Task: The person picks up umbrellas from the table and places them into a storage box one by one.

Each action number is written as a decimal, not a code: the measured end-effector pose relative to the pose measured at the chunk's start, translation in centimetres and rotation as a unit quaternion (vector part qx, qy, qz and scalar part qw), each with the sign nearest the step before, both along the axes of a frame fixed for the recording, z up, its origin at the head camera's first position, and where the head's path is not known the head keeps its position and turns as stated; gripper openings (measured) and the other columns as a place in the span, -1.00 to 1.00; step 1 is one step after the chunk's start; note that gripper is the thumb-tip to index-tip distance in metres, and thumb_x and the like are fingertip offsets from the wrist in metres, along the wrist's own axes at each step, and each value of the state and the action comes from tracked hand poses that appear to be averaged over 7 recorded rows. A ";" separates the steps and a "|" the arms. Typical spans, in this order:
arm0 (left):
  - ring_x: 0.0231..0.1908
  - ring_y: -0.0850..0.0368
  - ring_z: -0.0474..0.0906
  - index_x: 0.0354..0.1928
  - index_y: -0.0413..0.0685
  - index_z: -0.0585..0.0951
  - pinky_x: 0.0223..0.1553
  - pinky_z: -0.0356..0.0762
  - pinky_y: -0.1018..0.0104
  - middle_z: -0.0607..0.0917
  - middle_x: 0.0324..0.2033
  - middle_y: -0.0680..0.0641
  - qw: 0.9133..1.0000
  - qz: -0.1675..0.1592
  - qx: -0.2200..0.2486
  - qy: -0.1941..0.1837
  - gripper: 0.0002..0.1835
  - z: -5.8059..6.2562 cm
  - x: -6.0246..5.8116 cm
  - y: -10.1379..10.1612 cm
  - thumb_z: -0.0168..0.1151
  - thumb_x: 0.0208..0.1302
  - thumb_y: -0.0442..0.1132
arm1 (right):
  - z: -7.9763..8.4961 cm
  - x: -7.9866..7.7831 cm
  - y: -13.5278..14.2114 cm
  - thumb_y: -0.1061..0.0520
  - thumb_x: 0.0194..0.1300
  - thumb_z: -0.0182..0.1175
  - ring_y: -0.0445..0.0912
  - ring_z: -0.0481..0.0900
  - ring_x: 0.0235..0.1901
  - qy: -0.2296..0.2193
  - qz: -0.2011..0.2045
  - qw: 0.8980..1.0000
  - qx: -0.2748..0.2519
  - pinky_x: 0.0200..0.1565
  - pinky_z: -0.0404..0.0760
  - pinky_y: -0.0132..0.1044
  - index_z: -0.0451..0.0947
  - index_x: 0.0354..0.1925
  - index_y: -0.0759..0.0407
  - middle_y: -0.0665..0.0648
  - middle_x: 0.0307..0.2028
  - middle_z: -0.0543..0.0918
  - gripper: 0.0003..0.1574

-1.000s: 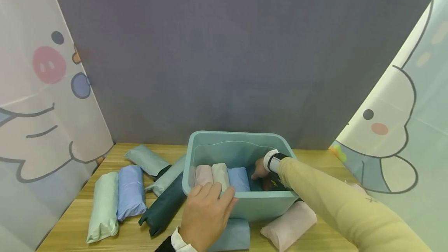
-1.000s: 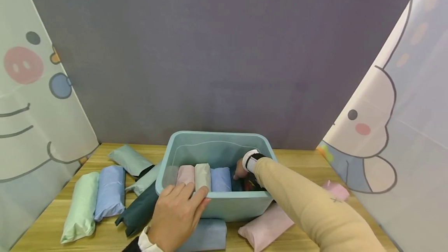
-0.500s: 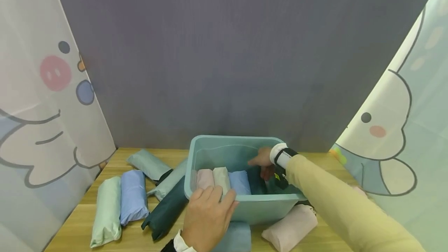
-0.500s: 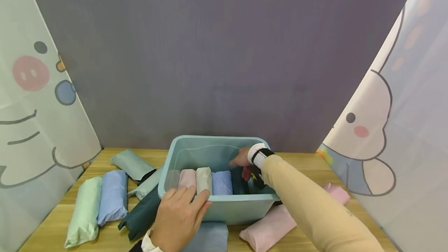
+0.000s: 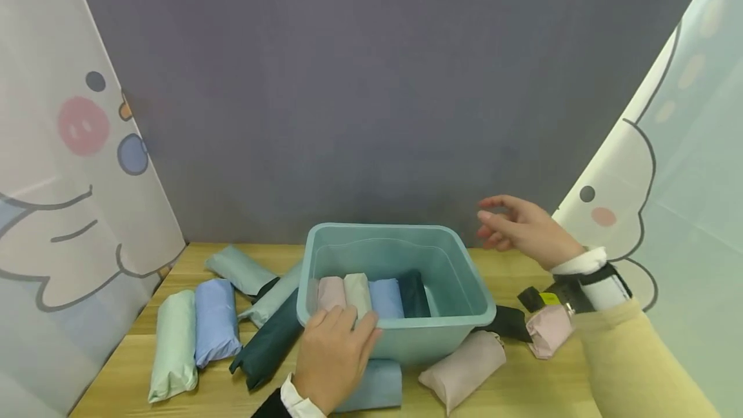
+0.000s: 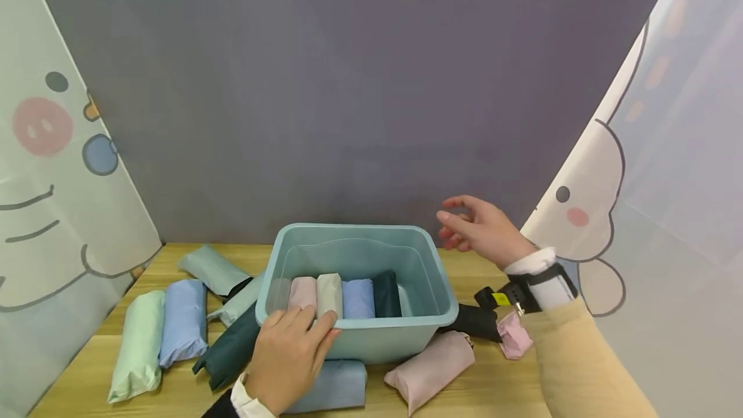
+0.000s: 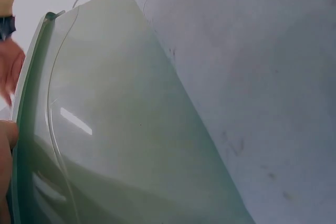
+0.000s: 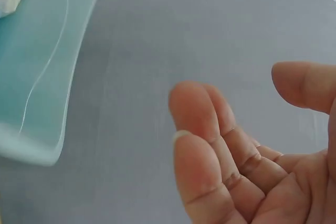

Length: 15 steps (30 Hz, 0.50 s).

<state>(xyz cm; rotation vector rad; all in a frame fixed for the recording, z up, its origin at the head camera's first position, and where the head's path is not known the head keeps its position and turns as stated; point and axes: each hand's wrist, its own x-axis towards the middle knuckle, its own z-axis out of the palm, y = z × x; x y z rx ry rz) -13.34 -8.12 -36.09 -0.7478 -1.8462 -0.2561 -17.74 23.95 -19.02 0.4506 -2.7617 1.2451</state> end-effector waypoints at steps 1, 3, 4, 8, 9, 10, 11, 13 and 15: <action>-0.66 0.14 0.28 -0.36 0.07 0.60 -0.54 0.03 0.38 0.33 -0.65 0.07 1.000 0.003 -0.005 -0.002 -0.64 0.0 -0.1 -0.1 -0.12 0.46 0.03 | -0.3 0.5 1.0 -0.14 0.43 0.04 0.06 0.69 -0.26 0.013 -0.003 1.000 -0.006 -0.23 0.64 -0.16 0.21 0.30 0.26 0.25 -0.19 0.66 -0.31; -0.66 0.13 0.28 -0.34 0.07 0.61 -0.54 0.05 0.36 0.34 -0.65 0.07 1.000 0.004 -0.010 -0.003 -0.67 -0.1 -0.5 -0.3 -0.07 0.42 0.03 | -1.2 1.3 2.9 -0.10 0.46 0.00 0.01 0.69 -0.23 0.032 -0.013 0.999 -0.015 -0.22 0.64 -0.19 0.19 0.31 0.28 0.26 -0.18 0.65 -0.34; -0.66 0.13 0.28 -0.33 0.06 0.62 -0.54 0.07 0.35 0.35 -0.64 0.07 1.000 0.004 -0.012 -0.005 -0.69 -0.1 -0.6 -0.4 -0.03 0.39 0.02 | -1.7 1.6 3.8 -0.09 0.47 -0.01 -0.03 0.68 -0.22 0.038 -0.020 0.999 -0.014 -0.21 0.63 -0.20 0.18 0.32 0.28 0.25 -0.17 0.65 -0.34; -0.65 0.13 0.29 -0.31 0.06 0.63 -0.55 0.07 0.33 0.36 -0.63 0.06 1.000 0.004 -0.012 -0.011 -0.74 -0.1 -0.7 -0.5 0.05 0.31 0.01 | -4.3 2.3 6.4 -0.04 0.48 -0.02 -0.16 0.67 -0.19 0.054 -0.044 0.998 -0.005 -0.22 0.63 -0.26 0.20 0.30 0.32 0.27 -0.12 0.65 -0.38; -0.65 0.13 0.29 -0.31 0.06 0.63 -0.54 0.07 0.33 0.37 -0.63 0.06 1.000 0.004 -0.011 -0.012 -0.74 0.0 -0.7 -0.5 0.05 0.30 0.01 | -5.0 2.4 6.9 -0.02 0.48 -0.01 -0.17 0.66 -0.18 0.055 -0.047 0.997 -0.003 -0.22 0.63 -0.27 0.21 0.30 0.34 0.29 -0.10 0.64 -0.39; -0.66 0.13 0.28 -0.31 0.05 0.63 -0.55 0.06 0.34 0.37 -0.63 0.07 1.000 0.003 -0.009 -0.012 -0.74 0.0 -0.6 -0.5 0.06 0.29 0.01 | -5.7 2.4 7.4 0.00 0.48 0.00 -0.17 0.66 -0.18 0.056 -0.050 0.997 -0.001 -0.22 0.63 -0.28 0.22 0.29 0.36 0.31 -0.09 0.63 -0.40; -0.66 0.13 0.27 -0.32 0.05 0.63 -0.55 0.05 0.35 0.36 -0.63 0.07 1.000 0.002 -0.007 -0.011 -0.75 0.0 -0.5 -0.4 0.07 0.29 0.01 | -6.4 2.3 7.8 0.01 0.47 0.01 -0.17 0.66 -0.18 0.055 -0.055 0.997 0.001 -0.21 0.62 -0.28 0.23 0.27 0.37 0.33 -0.08 0.63 -0.40; -0.66 0.14 0.26 -0.34 0.05 0.62 -0.55 0.03 0.35 0.35 -0.64 0.07 1.000 0.002 -0.005 -0.010 -0.76 0.2 -0.2 -0.3 0.07 0.27 0.00 | -7.5 2.2 8.5 -0.01 0.46 0.03 -0.13 0.66 -0.17 0.056 -0.069 0.996 0.012 -0.21 0.62 -0.29 0.28 0.25 0.38 0.32 -0.07 0.63 -0.40; -0.67 0.13 0.26 -0.35 0.04 0.62 -0.55 0.03 0.35 0.34 -0.64 0.07 1.000 0.002 -0.003 -0.008 -0.77 0.4 0.0 -0.1 0.09 0.26 -0.01 | -8.3 1.8 8.9 -0.07 0.44 0.05 -0.08 0.65 -0.16 0.056 -0.086 0.994 0.034 -0.21 0.62 -0.29 0.32 0.23 0.35 0.29 -0.09 0.65 -0.38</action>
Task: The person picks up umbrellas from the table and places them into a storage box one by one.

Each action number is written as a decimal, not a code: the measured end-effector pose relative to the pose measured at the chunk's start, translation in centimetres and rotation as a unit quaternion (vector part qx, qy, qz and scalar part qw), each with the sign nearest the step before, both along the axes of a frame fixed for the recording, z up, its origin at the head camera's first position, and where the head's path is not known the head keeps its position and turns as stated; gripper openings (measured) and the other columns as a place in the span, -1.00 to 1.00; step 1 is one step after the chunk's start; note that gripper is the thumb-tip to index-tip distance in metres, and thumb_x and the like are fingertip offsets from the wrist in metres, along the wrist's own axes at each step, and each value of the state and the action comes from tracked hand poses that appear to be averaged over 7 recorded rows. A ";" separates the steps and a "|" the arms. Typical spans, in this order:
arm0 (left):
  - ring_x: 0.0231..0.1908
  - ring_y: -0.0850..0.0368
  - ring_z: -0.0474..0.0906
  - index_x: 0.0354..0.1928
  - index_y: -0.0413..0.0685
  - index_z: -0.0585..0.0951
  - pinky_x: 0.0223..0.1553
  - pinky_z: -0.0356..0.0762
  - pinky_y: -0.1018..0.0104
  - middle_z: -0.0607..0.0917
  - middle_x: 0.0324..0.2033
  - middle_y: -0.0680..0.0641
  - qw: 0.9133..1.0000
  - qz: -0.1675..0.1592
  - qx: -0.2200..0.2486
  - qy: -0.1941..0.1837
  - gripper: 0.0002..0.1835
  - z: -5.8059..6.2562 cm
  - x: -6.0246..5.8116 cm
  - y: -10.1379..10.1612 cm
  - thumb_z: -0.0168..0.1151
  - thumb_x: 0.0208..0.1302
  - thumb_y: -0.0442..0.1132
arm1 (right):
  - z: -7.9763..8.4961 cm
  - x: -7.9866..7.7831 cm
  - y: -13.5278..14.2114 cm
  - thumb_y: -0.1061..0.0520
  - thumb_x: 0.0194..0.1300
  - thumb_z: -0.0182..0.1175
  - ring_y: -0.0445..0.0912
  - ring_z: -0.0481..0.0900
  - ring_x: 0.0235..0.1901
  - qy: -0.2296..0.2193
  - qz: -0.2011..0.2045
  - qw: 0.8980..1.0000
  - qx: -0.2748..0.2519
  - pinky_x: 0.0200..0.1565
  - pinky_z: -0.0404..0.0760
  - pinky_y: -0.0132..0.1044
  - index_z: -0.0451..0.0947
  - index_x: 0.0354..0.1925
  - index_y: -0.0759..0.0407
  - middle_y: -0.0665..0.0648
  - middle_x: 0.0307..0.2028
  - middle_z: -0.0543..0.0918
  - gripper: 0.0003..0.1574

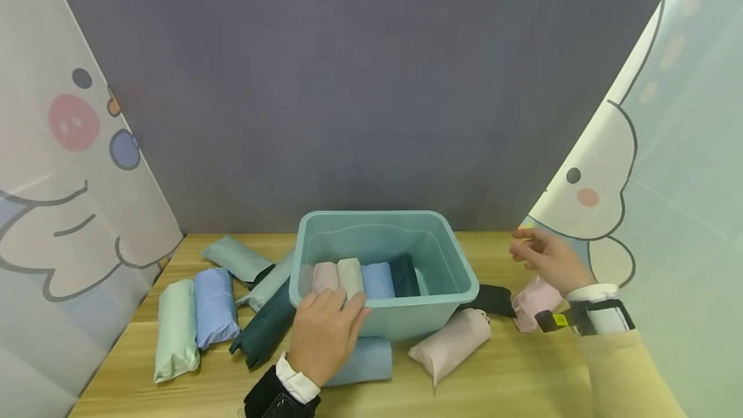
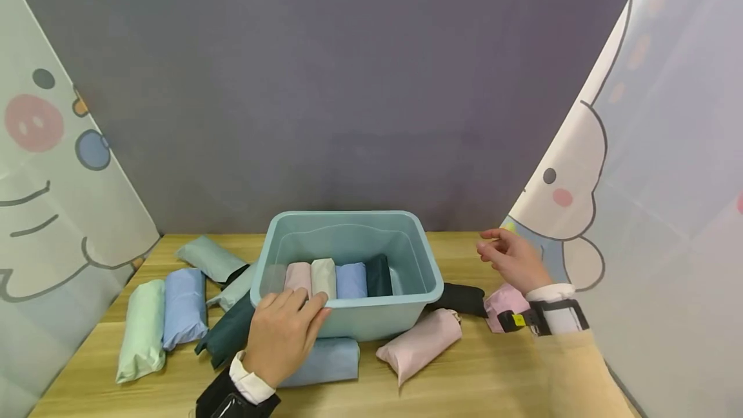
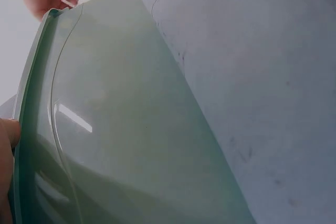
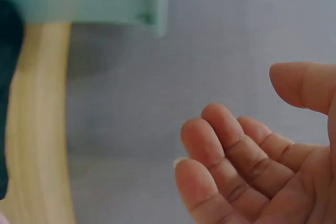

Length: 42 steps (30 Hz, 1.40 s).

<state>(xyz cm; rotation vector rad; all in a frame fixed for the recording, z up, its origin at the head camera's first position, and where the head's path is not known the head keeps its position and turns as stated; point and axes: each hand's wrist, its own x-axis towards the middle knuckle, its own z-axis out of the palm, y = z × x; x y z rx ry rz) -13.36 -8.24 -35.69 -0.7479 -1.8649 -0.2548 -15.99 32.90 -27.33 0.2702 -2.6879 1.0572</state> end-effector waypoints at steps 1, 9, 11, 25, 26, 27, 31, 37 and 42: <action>-0.67 0.13 0.25 -0.35 0.03 0.62 -0.56 0.02 0.35 0.34 -0.65 0.06 1.000 0.000 0.001 0.002 -0.77 0.1 -0.1 0.0 0.09 0.25 -0.01 | -0.2 -0.4 0.0 -0.10 0.43 0.05 -0.04 0.65 -0.16 0.000 -0.007 1.000 0.011 -0.21 0.62 -0.27 0.35 0.21 0.33 0.27 -0.10 0.66 -0.38; -0.66 0.10 0.26 -0.34 0.02 0.60 -0.56 0.05 0.29 0.34 -0.63 0.04 1.000 -0.002 0.003 0.014 -0.77 0.7 -1.4 0.7 0.08 0.28 -0.01 | -0.9 -4.8 -0.1 -0.15 0.37 0.11 0.16 0.63 -0.16 0.025 -0.011 0.991 0.128 -0.18 0.57 0.03 0.50 0.09 0.30 0.26 -0.18 0.69 -0.41; -0.65 0.09 0.26 -0.34 0.02 0.59 -0.56 0.07 0.28 0.33 -0.63 0.03 1.000 0.000 0.000 0.010 -0.76 0.6 -1.7 0.8 0.06 0.30 -0.01 | -1.6 -5.8 -0.1 -0.19 0.35 0.13 0.14 0.64 -0.17 0.022 -0.015 0.985 0.170 -0.18 0.56 0.04 0.54 0.06 0.25 0.23 -0.19 0.70 -0.42; -0.67 0.09 0.26 -0.32 0.03 0.59 -0.57 0.07 0.25 0.33 -0.63 0.03 1.000 0.009 -0.005 0.003 -0.73 -0.1 -1.6 0.5 0.02 0.33 0.02 | -6.3 -8.6 -1.1 -0.16 0.10 0.32 0.18 0.62 -0.13 -0.112 0.038 0.965 0.235 -0.11 0.54 0.04 0.54 0.01 0.34 0.28 -0.17 0.67 -0.30; -0.67 0.09 0.25 -0.33 0.03 0.59 -0.57 0.06 0.26 0.32 -0.64 0.03 1.000 0.009 -0.004 0.004 -0.73 -0.1 -1.5 0.5 0.02 0.34 0.02 | -6.4 -8.6 -1.2 -0.16 0.07 0.33 0.18 0.61 -0.13 -0.115 0.039 0.964 0.238 -0.11 0.54 0.05 0.54 0.01 0.34 0.29 -0.17 0.67 -0.29; -0.67 0.09 0.25 -0.33 0.03 0.58 -0.57 0.05 0.26 0.32 -0.64 0.03 1.000 0.009 -0.004 0.005 -0.72 -0.1 -1.4 0.4 0.01 0.34 0.02 | -6.5 -8.7 -1.2 -0.16 0.04 0.35 0.19 0.61 -0.13 -0.118 0.042 0.962 0.241 -0.11 0.54 0.05 0.55 0.00 0.33 0.29 -0.17 0.67 -0.29; -0.68 0.10 0.23 -0.35 0.03 0.59 -0.57 0.03 0.28 0.30 -0.64 0.04 1.000 0.009 -0.003 0.007 -0.73 0.2 -1.1 0.4 0.02 0.32 0.02 | -7.1 -8.9 -1.2 -0.12 -0.08 0.40 0.17 0.61 -0.14 -0.126 0.050 0.957 0.256 -0.12 0.54 0.03 0.57 -0.04 0.31 0.25 -0.19 0.67 -0.29; -0.68 0.11 0.22 -0.36 0.04 0.58 -0.58 0.03 0.28 0.30 -0.64 0.04 1.000 0.010 -0.007 0.007 -0.75 0.1 -0.8 0.3 0.07 0.28 0.02 | -8.3 -9.3 -1.1 -0.01 -0.14 0.41 0.07 0.62 -0.21 -0.155 0.078 0.953 0.250 -0.11 0.55 -0.04 0.58 -0.06 0.37 0.18 -0.25 0.69 -0.31; -0.67 0.11 0.23 -0.35 0.04 0.58 -0.57 0.05 0.27 0.31 -0.63 0.04 1.000 0.012 -0.008 -0.002 -0.75 -0.4 -0.7 0.2 0.06 0.28 0.03 | -9.3 -9.6 -1.3 0.02 -0.15 0.45 -0.03 0.60 -0.25 -0.175 0.108 0.951 0.230 -0.11 0.54 -0.10 0.60 -0.06 0.33 0.15 -0.24 0.70 -0.34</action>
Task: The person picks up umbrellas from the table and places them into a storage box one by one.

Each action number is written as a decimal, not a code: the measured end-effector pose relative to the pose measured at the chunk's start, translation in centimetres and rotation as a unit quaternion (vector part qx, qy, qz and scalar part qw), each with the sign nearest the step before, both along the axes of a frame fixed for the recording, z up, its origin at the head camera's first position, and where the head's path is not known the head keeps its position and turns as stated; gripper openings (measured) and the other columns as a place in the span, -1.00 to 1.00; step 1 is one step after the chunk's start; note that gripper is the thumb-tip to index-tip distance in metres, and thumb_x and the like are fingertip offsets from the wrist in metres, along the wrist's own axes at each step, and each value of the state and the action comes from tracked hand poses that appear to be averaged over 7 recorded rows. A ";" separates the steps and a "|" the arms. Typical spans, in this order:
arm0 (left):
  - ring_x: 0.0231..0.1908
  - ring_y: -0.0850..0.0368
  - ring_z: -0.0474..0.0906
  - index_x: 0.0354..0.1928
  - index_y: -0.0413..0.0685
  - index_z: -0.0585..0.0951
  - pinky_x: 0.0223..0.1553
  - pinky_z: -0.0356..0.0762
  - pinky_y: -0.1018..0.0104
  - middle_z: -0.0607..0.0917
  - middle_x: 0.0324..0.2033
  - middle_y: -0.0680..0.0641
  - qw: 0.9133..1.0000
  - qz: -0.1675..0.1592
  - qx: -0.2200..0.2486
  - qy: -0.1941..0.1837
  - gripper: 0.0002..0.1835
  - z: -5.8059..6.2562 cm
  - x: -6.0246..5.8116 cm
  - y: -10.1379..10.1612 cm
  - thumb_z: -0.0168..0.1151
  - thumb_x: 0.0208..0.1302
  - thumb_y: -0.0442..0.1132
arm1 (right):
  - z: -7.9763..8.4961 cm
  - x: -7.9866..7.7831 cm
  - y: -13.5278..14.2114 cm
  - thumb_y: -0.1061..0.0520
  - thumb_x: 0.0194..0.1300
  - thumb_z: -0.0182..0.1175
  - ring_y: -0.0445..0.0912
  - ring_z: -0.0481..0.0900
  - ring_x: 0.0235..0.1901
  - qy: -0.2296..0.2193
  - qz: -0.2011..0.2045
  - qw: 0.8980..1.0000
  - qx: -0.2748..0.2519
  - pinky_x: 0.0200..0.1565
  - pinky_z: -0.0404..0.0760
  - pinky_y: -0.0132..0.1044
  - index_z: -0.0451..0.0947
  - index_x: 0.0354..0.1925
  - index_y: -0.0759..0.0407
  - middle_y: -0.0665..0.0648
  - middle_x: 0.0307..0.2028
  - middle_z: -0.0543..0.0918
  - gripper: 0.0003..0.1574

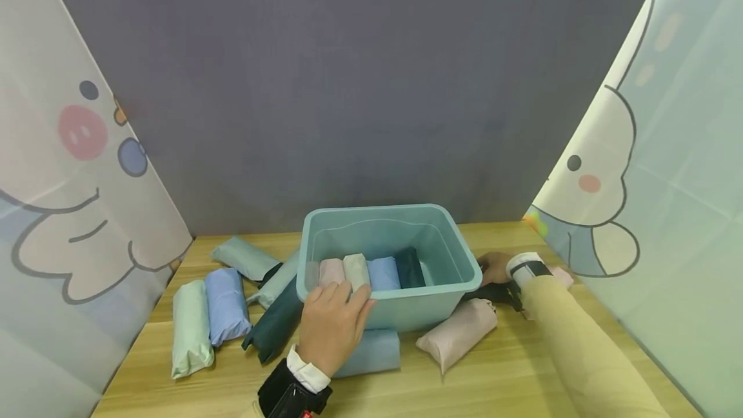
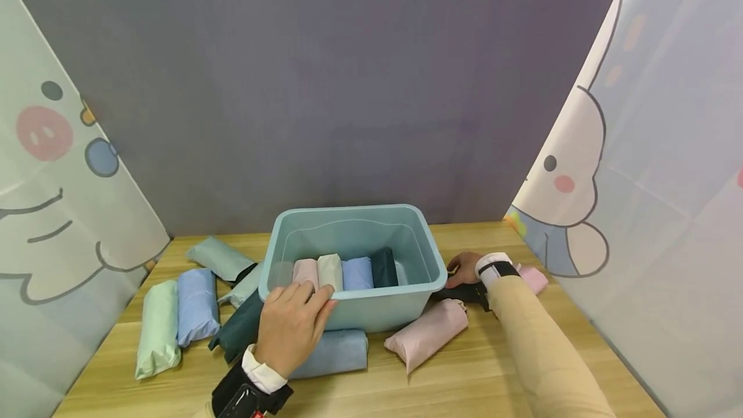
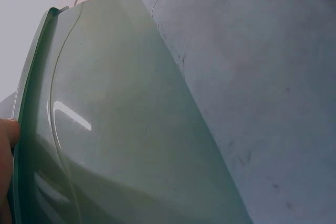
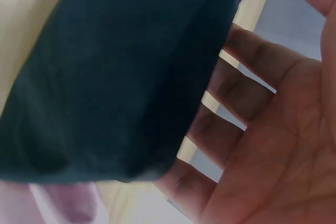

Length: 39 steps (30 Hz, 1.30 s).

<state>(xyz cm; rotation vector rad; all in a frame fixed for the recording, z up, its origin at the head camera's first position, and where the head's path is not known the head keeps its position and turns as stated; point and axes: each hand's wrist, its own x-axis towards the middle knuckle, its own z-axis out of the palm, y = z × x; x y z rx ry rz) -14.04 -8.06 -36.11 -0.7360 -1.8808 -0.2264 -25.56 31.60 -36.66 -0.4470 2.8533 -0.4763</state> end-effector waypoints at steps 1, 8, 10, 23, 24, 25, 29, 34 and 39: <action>-0.67 0.11 0.23 -0.34 0.04 0.59 -0.57 0.05 0.27 0.31 -0.63 0.04 1.000 0.000 0.000 -0.001 -0.75 0.0 0.0 0.0 0.06 0.28 0.02 | -0.1 -0.1 -0.1 0.02 -0.16 0.46 -0.05 0.59 -0.23 -0.005 -0.001 1.000 -0.004 -0.09 0.53 -0.11 0.61 -0.05 0.32 0.15 -0.22 0.70 -0.33; -0.66 0.10 0.27 -0.34 0.05 0.59 -0.56 0.07 0.28 0.33 -0.63 0.04 1.000 0.007 -0.005 -0.006 -0.75 0.2 0.4 -0.1 0.06 0.29 0.02 | -0.3 0.0 -0.5 0.02 -0.18 0.50 0.00 0.57 -0.14 -0.015 0.002 1.000 0.005 -0.01 0.50 -0.04 0.62 -0.06 0.27 0.16 -0.14 0.68 -0.33; -0.65 0.11 0.27 -0.35 0.05 0.59 -0.55 0.06 0.29 0.33 -0.63 0.05 1.000 0.008 -0.006 -0.005 -0.75 0.3 0.6 -0.1 0.05 0.29 0.02 | -0.4 0.0 -0.6 0.02 -0.19 0.52 0.01 0.57 -0.13 -0.016 0.011 1.000 0.002 0.00 0.49 -0.04 0.62 -0.05 0.27 0.16 -0.13 0.67 -0.31; -0.67 0.13 0.22 -0.37 0.05 0.58 -0.55 0.02 0.31 0.29 -0.64 0.06 1.000 -0.002 0.000 0.007 -0.79 0.5 0.8 0.1 0.10 0.25 0.00 | -0.7 -0.5 -0.7 -0.13 -0.25 0.53 -0.06 0.56 -0.19 -0.009 0.027 0.999 0.023 -0.03 0.51 -0.09 0.62 -0.10 0.21 0.10 -0.19 0.68 -0.27; -0.67 0.13 0.22 -0.37 0.05 0.58 -0.55 0.02 0.31 0.29 -0.64 0.06 1.000 -0.001 0.000 0.008 -0.79 0.5 0.8 0.1 0.09 0.25 0.00 | -0.6 -0.5 -0.7 -0.13 -0.25 0.53 -0.06 0.56 -0.19 -0.009 0.030 0.999 0.023 -0.04 0.51 -0.09 0.62 -0.11 0.21 0.10 -0.20 0.68 -0.27; -0.67 0.13 0.22 -0.37 0.05 0.58 -0.55 0.02 0.31 0.29 -0.64 0.06 1.000 -0.001 0.000 0.008 -0.79 0.5 0.8 0.1 0.09 0.26 0.00 | -0.5 -0.4 -0.7 -0.13 -0.25 0.52 -0.06 0.56 -0.20 -0.009 0.027 0.999 0.024 -0.05 0.51 -0.10 0.63 -0.12 0.20 0.09 -0.20 0.68 -0.29; -0.66 0.14 0.24 -0.37 0.06 0.58 -0.54 0.03 0.32 0.30 -0.64 0.06 1.000 0.003 -0.003 0.006 -0.79 0.4 0.8 0.0 0.08 0.26 0.00 | -0.6 -0.4 -0.7 -0.12 -0.21 0.51 -0.07 0.55 -0.23 -0.014 0.026 0.999 0.022 -0.07 0.52 -0.10 0.63 -0.11 0.21 0.07 -0.22 0.67 -0.31; -0.66 0.13 0.26 -0.38 0.07 0.57 -0.54 0.03 0.32 0.30 -0.64 0.06 1.000 0.002 -0.002 0.003 -0.79 0.3 0.8 0.0 0.09 0.25 0.00 | -1.3 -0.5 -0.5 -0.12 -0.22 0.53 -0.09 0.53 -0.27 -0.010 0.018 1.000 0.015 -0.10 0.53 -0.11 0.63 -0.16 0.22 0.05 -0.27 0.67 -0.33; -0.66 0.12 0.27 -0.36 0.07 0.58 -0.54 0.04 0.31 0.32 -0.63 0.06 1.000 0.001 -0.005 -0.003 -0.76 0.0 0.7 -0.1 0.05 0.30 0.02 | -1.9 -0.7 -0.3 -0.12 -0.22 0.54 -0.09 0.56 -0.28 0.001 0.015 1.000 0.022 -0.11 0.54 -0.09 0.63 -0.18 0.19 0.04 -0.28 0.67 -0.36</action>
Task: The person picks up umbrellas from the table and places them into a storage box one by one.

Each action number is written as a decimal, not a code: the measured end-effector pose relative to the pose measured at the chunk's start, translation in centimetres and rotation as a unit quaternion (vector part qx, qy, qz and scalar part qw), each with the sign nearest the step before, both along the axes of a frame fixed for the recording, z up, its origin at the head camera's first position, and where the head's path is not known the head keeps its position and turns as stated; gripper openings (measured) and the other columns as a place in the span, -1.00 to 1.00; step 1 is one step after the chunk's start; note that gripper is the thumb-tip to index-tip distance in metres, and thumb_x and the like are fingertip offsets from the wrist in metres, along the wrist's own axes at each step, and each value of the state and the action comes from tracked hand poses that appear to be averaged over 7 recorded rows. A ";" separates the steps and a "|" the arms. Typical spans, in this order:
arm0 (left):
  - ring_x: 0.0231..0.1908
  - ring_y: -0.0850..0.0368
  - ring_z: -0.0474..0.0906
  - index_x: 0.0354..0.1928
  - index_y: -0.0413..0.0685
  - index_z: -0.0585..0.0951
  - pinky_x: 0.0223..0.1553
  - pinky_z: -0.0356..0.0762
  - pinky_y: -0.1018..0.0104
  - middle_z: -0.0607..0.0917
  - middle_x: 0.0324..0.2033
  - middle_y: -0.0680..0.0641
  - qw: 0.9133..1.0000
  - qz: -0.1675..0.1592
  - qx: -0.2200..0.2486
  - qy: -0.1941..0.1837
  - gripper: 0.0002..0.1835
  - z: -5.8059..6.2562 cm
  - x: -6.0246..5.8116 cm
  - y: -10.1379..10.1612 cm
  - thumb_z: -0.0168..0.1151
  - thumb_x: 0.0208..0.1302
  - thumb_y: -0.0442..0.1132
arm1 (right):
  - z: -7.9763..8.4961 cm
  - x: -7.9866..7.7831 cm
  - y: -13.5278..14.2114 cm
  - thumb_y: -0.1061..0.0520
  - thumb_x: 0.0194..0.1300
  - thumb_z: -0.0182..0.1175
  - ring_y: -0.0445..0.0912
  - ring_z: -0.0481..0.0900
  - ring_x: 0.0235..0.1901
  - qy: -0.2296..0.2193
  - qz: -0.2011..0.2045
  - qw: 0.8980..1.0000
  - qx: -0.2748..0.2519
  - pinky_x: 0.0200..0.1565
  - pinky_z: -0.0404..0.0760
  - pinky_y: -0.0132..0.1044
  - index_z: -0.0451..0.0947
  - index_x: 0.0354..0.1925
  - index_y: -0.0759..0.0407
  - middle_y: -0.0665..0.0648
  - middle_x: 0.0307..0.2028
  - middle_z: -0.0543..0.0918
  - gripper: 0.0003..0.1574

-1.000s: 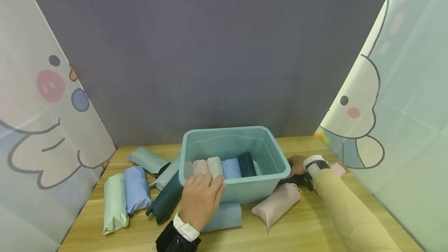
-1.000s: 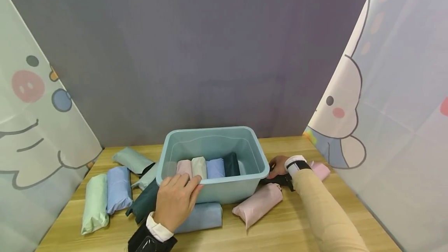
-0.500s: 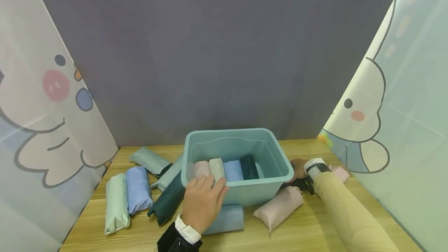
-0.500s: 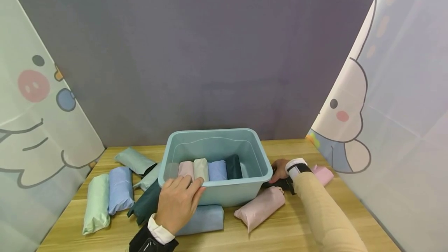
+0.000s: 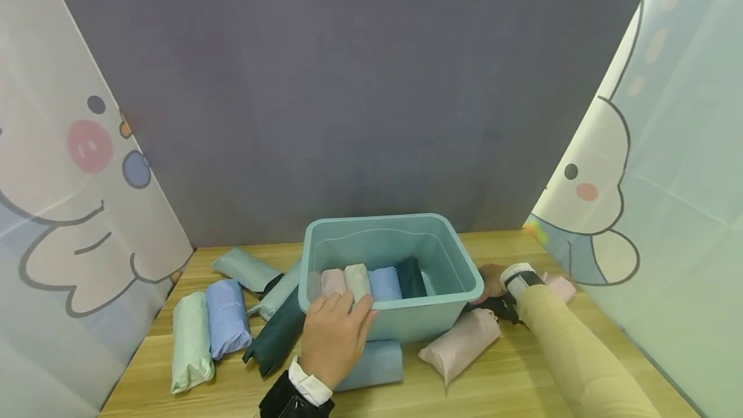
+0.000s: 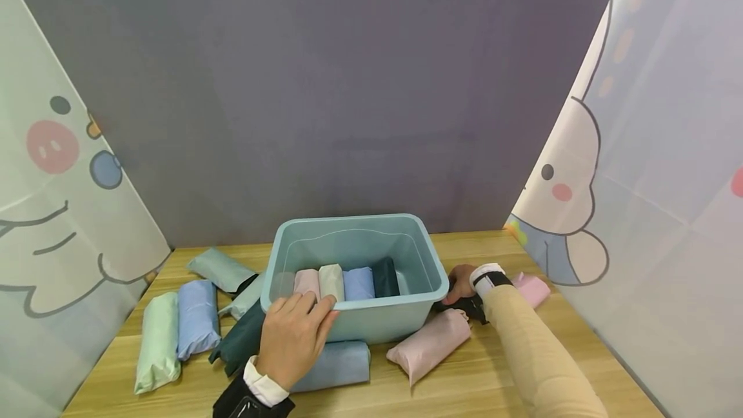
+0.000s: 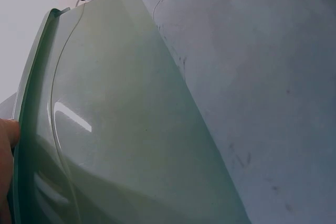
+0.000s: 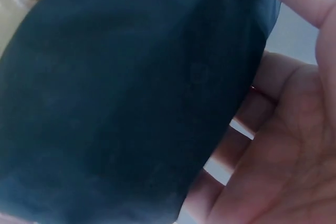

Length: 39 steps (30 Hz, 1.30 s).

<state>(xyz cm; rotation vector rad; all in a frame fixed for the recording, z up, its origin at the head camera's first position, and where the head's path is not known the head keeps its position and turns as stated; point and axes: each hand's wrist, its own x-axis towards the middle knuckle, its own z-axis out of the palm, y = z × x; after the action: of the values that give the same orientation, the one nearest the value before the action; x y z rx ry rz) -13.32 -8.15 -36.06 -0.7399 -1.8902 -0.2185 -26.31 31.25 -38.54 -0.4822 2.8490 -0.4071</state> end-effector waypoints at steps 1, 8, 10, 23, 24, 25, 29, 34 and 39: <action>-0.65 0.12 0.27 -0.36 0.07 0.58 -0.54 0.04 0.31 0.32 -0.63 0.06 1.000 0.000 0.000 -0.001 -0.75 0.0 0.0 0.0 0.04 0.31 0.02 | -0.1 0.0 0.0 -0.12 -0.22 0.54 -0.09 0.56 -0.27 -0.001 -0.005 1.000 0.001 -0.11 0.54 -0.09 0.63 -0.17 0.17 0.03 -0.27 0.67 -0.35; -0.65 0.12 0.27 -0.36 0.07 0.58 -0.54 0.03 0.31 0.31 -0.63 0.06 1.000 0.000 -0.001 -0.008 -0.73 -0.2 0.0 -0.1 0.00 0.34 0.03 | 0.6 0.7 -0.7 -0.13 -0.20 0.52 -0.08 0.57 -0.26 -0.012 -0.018 1.000 0.007 -0.11 0.55 -0.07 0.63 -0.17 0.16 0.04 -0.26 0.67 -0.37; -0.65 0.12 0.27 -0.36 0.07 0.58 -0.54 0.02 0.32 0.31 -0.64 0.06 1.000 -0.001 -0.001 -0.007 -0.74 -0.1 0.1 0.0 0.01 0.33 0.02 | 0.9 1.0 -0.9 -0.09 -0.19 0.52 -0.07 0.57 -0.25 -0.011 -0.017 1.000 0.003 -0.10 0.55 -0.07 0.62 -0.16 0.18 0.05 -0.25 0.67 -0.38; -0.65 0.10 0.29 -0.36 0.06 0.58 -0.54 0.06 0.30 0.34 -0.63 0.05 1.000 -0.004 0.005 0.000 -0.75 -0.2 -0.1 -0.1 0.02 0.31 0.02 | 3.8 1.2 1.4 -0.14 -0.08 0.42 0.23 0.54 -0.07 0.043 -0.082 0.995 -0.024 -0.02 0.47 0.12 0.41 0.03 0.51 0.33 -0.12 0.59 -0.08; -0.65 0.10 0.28 -0.37 0.06 0.57 -0.54 0.05 0.30 0.33 -0.64 0.05 1.000 -0.005 0.005 0.001 -0.75 -0.1 -0.1 -0.1 0.02 0.31 0.02 | 4.1 1.2 1.5 -0.17 -0.07 0.42 0.17 0.55 -0.12 0.046 -0.088 0.995 -0.032 -0.06 0.49 0.07 0.43 -0.01 0.47 0.28 -0.16 0.60 -0.11; -0.65 0.10 0.28 -0.37 0.06 0.57 -0.54 0.05 0.31 0.32 -0.64 0.05 1.000 -0.004 0.004 0.002 -0.75 0.0 -0.1 -0.1 0.03 0.30 0.02 | 4.4 1.3 1.7 -0.19 -0.06 0.42 0.14 0.56 -0.15 0.052 -0.090 0.994 -0.037 -0.09 0.50 0.04 0.44 -0.02 0.46 0.25 -0.19 0.61 -0.12; -0.65 0.11 0.28 -0.38 0.06 0.57 -0.54 0.03 0.33 0.30 -0.64 0.06 1.000 -0.004 0.005 0.006 -0.77 0.4 0.1 -0.2 0.06 0.27 0.00 | 5.3 1.6 1.9 -0.23 -0.01 0.40 0.09 0.56 -0.22 0.065 -0.101 0.991 -0.062 -0.13 0.50 0.01 0.46 -0.06 0.42 0.21 -0.24 0.61 -0.17; -0.64 0.12 0.28 -0.36 0.06 0.59 -0.53 0.05 0.32 0.31 -0.64 0.06 1.000 -0.004 0.006 0.006 -0.78 0.4 0.2 -0.1 0.07 0.26 0.00 | 5.9 2.0 2.4 -0.22 0.05 0.39 0.17 0.54 -0.06 0.113 -0.107 0.982 -0.111 -0.02 0.47 0.08 0.40 0.17 0.39 0.31 -0.05 0.61 -0.06; -0.64 0.14 0.28 -0.36 0.06 0.59 -0.53 0.05 0.32 0.32 -0.64 0.06 1.000 -0.007 0.006 0.011 -0.79 0.5 0.1 -0.1 0.08 0.26 -0.01 | 7.0 2.6 2.6 -0.17 0.10 0.38 0.28 0.50 0.04 0.108 -0.118 0.967 -0.199 0.01 0.46 0.15 0.25 0.29 0.48 0.43 0.08 0.53 0.04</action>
<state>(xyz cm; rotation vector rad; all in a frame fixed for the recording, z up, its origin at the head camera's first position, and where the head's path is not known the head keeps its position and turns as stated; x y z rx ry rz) -13.17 -8.21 -35.58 -0.7449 -1.8613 -0.2301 -23.66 33.87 -31.52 -0.2646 3.0496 -1.0435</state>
